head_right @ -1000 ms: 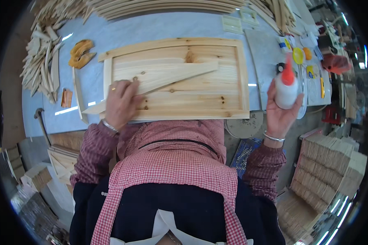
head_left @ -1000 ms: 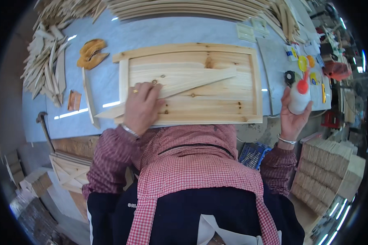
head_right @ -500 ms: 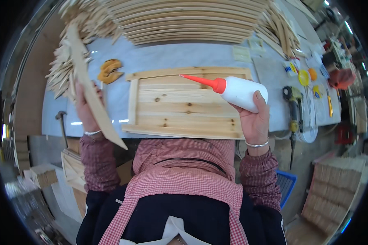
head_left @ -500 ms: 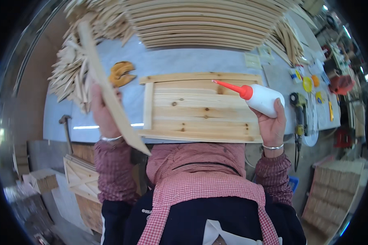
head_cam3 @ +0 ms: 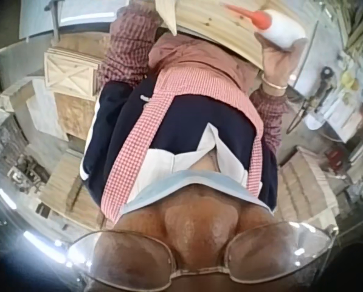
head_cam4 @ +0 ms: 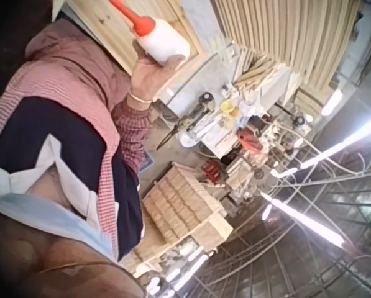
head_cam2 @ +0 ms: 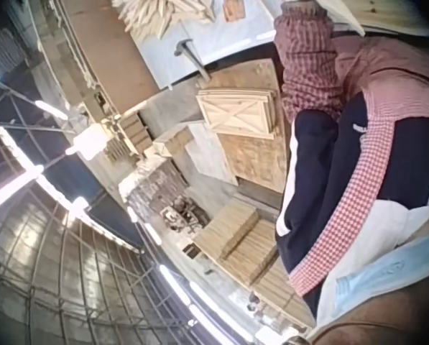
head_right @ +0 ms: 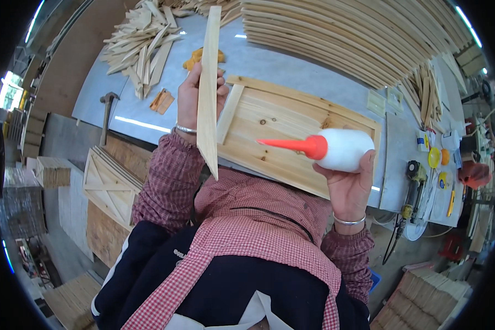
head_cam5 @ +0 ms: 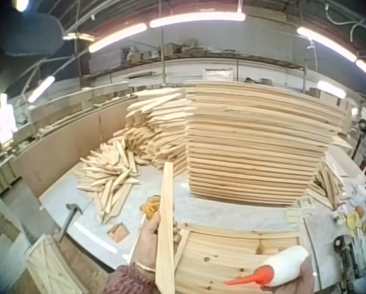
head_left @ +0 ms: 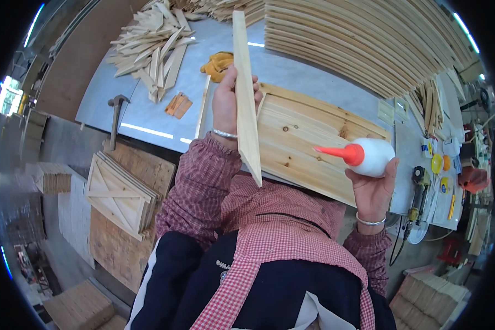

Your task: Assembling wooden slats onto a frame using glue and a pneumatic nail gun in a workshop.

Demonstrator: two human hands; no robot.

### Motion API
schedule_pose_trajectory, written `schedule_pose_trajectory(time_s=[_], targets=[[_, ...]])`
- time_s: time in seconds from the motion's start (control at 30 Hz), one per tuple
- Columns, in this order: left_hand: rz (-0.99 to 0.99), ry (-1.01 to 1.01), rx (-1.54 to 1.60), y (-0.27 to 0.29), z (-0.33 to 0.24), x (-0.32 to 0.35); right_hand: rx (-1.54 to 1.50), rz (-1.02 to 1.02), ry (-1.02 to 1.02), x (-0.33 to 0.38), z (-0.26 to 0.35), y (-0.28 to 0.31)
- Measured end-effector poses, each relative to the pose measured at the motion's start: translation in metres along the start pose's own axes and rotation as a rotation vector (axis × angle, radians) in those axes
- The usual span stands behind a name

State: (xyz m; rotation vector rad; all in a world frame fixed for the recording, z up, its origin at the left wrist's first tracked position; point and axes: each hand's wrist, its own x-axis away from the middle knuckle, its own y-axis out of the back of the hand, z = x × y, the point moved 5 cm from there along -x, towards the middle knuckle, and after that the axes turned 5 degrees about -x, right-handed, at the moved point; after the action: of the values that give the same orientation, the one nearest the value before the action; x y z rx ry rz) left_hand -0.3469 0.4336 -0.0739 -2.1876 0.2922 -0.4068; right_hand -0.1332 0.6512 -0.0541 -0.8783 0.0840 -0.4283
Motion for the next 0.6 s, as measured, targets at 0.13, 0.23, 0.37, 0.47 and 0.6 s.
schedule_pose_trajectory(time_s=[0.13, 0.23, 0.37, 0.47, 0.6], targets=[[0.002, -0.009, 0.012, 0.003, -0.002, -0.003, 0.252, -0.029, 0.134, 0.004, -0.003, -0.024], [0.007, 0.025, 0.034, 0.003, -0.003, -0.003, 0.399, 0.012, 0.231, 0.007, -0.005, -0.042], [0.021, -0.016, 0.03, 0.004, -0.007, 0.0, 0.507, 0.085, 0.333, 0.015, -0.007, -0.055], [0.046, -0.01, 0.05, 0.005, -0.011, 0.0, 0.537, 0.093, 0.366, 0.018, -0.006, -0.057], [0.053, -0.005, 0.072, 0.006, -0.012, -0.001, 0.587, 0.105, 0.402, 0.021, -0.005, -0.059]])
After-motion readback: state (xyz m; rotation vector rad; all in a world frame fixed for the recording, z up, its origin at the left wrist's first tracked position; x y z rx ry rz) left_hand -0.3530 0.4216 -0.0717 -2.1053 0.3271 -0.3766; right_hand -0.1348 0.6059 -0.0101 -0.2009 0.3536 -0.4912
